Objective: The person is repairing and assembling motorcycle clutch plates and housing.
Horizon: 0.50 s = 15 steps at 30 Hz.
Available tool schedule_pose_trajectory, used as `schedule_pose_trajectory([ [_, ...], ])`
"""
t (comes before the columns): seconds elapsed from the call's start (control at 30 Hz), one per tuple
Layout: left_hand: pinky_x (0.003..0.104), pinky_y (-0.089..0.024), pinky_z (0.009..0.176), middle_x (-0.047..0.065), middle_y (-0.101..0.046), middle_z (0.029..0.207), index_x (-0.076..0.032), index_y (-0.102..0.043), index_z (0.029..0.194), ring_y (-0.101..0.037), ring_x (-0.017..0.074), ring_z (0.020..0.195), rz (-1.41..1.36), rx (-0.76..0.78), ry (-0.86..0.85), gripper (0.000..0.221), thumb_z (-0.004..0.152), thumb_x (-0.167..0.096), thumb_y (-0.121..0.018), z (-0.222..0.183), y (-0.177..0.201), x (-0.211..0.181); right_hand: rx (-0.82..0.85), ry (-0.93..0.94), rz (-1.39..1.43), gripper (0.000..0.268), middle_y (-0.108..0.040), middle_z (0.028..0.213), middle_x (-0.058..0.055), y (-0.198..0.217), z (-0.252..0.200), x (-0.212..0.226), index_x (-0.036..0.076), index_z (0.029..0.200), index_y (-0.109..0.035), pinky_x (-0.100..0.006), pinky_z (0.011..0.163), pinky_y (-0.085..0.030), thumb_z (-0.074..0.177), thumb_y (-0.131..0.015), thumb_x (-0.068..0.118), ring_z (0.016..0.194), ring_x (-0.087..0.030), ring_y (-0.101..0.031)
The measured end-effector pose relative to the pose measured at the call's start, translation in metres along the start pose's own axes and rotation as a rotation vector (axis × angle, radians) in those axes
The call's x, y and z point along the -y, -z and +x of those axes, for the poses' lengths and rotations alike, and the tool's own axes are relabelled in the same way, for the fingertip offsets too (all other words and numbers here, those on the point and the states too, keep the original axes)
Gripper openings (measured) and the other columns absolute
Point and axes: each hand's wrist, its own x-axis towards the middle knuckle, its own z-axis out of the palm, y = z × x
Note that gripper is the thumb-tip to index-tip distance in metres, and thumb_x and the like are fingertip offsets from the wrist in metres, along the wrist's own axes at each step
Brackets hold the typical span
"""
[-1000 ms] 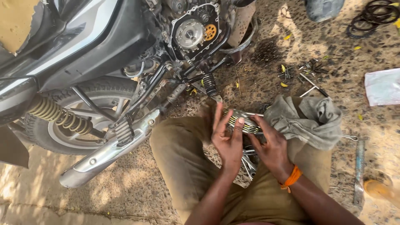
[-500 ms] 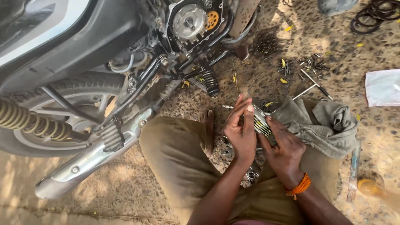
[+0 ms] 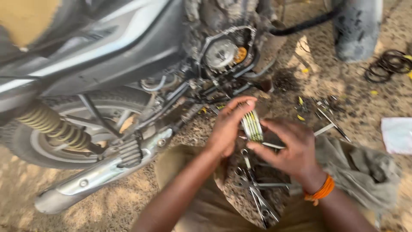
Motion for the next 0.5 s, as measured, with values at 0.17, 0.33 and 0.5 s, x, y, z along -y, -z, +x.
schedule_pose_trajectory([
  [0.17,0.037,-0.051,0.056,0.006,-0.066,0.097,-0.01,-0.07,0.128,-0.061,0.0176,0.078,0.063,0.062,0.11,0.044,0.097,-0.041,-0.069,0.029,0.038,-0.039,0.464,-0.301,0.621,0.051,-0.069,0.08,-0.005,-0.044,0.052,-0.029,0.005,0.131,-0.073,-0.027,0.058,-0.051,0.083,-0.084,0.018,0.065,-0.014,-0.061],
  [0.33,0.037,-0.061,0.059,0.002,-0.07,0.104,-0.018,-0.067,0.129,-0.069,0.0164,0.081,0.055,0.015,0.25,0.044,0.094,-0.043,-0.063,0.033,0.037,-0.04,0.602,-0.458,0.845,0.037,-0.067,0.081,-0.001,-0.088,0.027,-0.066,0.005,0.128,-0.073,-0.022,0.052,-0.047,0.092,-0.075,0.012,0.063,-0.007,-0.056],
  [0.5,0.04,-0.058,0.06,0.007,-0.072,0.103,-0.02,-0.067,0.128,-0.069,0.0218,0.083,0.106,-0.021,0.318,0.043,0.093,-0.043,-0.062,0.045,0.039,-0.013,0.508,-0.657,0.918,0.026,-0.075,0.085,-0.003,-0.096,0.015,-0.066,0.003,0.118,-0.074,-0.021,0.05,-0.053,0.093,-0.07,0.011,0.058,-0.006,-0.063],
])
